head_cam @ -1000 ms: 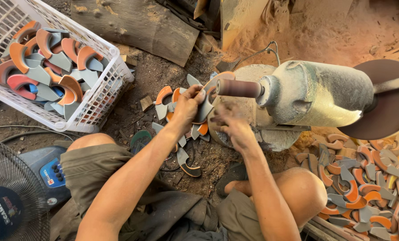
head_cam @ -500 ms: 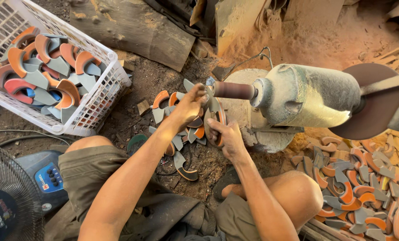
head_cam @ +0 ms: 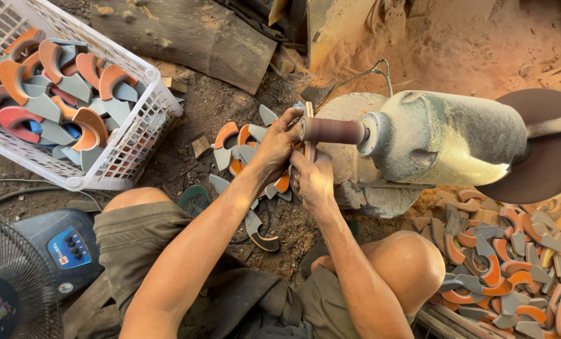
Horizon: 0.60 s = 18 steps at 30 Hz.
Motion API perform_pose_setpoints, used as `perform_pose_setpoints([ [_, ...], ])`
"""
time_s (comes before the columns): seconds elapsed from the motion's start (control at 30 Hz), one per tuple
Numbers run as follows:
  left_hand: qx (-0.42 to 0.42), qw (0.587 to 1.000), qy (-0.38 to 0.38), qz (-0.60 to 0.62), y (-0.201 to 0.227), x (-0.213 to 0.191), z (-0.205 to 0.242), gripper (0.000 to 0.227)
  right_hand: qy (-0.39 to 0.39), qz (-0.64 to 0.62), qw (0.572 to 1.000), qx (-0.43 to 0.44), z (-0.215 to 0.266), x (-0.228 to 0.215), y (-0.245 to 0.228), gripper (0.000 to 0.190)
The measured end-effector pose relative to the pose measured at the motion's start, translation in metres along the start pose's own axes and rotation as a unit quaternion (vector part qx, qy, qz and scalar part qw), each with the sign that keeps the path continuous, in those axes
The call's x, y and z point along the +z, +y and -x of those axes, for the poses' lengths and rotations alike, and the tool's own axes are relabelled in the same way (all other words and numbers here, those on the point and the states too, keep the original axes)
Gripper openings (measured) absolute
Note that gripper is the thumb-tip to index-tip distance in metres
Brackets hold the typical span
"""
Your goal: The person sits on the ground and uses a bench grinder to smooth the edges of small curved wooden pieces. They hold each piece with both hands against the rotating grinding wheel, turning it to grind different sides, then place the finished pieces on the floor.
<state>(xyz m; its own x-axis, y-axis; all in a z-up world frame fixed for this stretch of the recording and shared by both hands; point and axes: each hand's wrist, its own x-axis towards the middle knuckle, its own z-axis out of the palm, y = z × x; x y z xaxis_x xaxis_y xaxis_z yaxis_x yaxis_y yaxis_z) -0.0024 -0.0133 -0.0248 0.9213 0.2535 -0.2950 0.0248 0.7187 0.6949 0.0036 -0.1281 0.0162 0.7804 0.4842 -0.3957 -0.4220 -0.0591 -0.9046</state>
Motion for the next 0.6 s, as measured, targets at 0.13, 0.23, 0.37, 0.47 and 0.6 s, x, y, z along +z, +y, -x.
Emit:
perform_pose_setpoints([
  [0.13,-0.026,1.0,0.015,-0.007,0.0073,0.0025,0.0018,0.032,0.006,0.013,1.0,0.006,-0.0003,0.0007,-0.0021,0.022],
  [0.23,-0.017,1.0,0.018,-0.018,0.0106,0.0053,0.0025,0.04,0.02,0.041,0.999,0.002,-0.0012,0.0002,-0.0034,0.024],
  [0.37,-0.02,1.0,0.022,-0.011,0.0081,0.0054,0.0019,0.035,0.016,0.058,0.998,-0.007,-0.0008,-0.0028,-0.0029,0.025],
  [0.47,-0.017,0.999,0.02,-0.031,0.0048,0.003,0.0,0.033,0.012,0.052,0.999,-0.01,-0.0011,-0.0046,-0.0017,0.024],
  [0.6,0.001,1.0,0.012,-0.024,0.002,0.0,-0.0052,0.035,0.007,0.036,0.999,-0.012,-0.0039,-0.0052,0.0016,0.023],
])
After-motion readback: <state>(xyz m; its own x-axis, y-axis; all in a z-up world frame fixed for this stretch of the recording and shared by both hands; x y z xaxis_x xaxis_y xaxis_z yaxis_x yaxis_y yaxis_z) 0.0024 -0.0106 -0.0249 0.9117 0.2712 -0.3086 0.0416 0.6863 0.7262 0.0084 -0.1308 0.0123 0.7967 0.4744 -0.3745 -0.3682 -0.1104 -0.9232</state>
